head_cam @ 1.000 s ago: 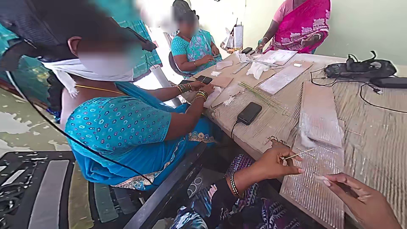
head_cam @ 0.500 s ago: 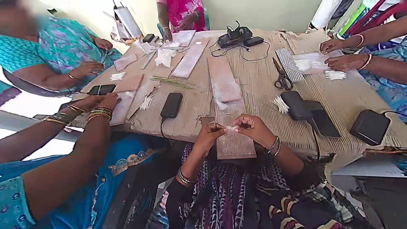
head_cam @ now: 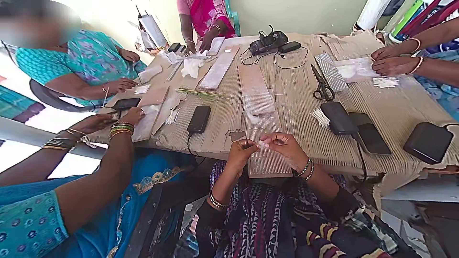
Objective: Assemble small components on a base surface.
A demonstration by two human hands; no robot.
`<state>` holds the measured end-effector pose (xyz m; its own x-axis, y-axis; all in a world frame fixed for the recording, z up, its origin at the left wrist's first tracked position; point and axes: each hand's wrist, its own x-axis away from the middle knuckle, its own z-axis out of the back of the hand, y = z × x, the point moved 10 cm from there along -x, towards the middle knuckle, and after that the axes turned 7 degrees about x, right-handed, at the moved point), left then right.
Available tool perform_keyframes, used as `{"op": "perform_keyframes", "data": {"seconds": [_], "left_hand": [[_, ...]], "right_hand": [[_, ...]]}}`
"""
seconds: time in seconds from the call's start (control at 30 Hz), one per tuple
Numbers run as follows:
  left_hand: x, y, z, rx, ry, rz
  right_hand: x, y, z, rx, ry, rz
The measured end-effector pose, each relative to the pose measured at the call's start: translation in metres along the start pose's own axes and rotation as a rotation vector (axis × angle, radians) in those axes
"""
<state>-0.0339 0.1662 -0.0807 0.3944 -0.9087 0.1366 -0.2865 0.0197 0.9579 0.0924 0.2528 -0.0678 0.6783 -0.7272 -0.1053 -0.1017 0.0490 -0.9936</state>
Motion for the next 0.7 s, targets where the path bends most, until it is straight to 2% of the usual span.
{"op": "perform_keyframes", "data": {"seconds": [0.13,0.4,0.53,0.7], "left_hand": [[0.002,-0.006,-0.002,-0.023,-0.023,0.026],[0.006,-0.005,-0.007,-0.009,-0.077,0.015],[0.006,-0.001,-0.005,-0.108,0.005,-0.023],[0.006,-0.004,-0.003,-0.128,0.010,-0.028]], "right_hand": [[0.002,0.005,0.004,-0.082,0.074,-0.064],[0.004,0.006,0.010,-0.042,0.146,-0.029],[0.006,0.003,0.006,0.019,0.140,-0.010],[0.007,0.003,0.011,0.036,0.140,0.025]]}}
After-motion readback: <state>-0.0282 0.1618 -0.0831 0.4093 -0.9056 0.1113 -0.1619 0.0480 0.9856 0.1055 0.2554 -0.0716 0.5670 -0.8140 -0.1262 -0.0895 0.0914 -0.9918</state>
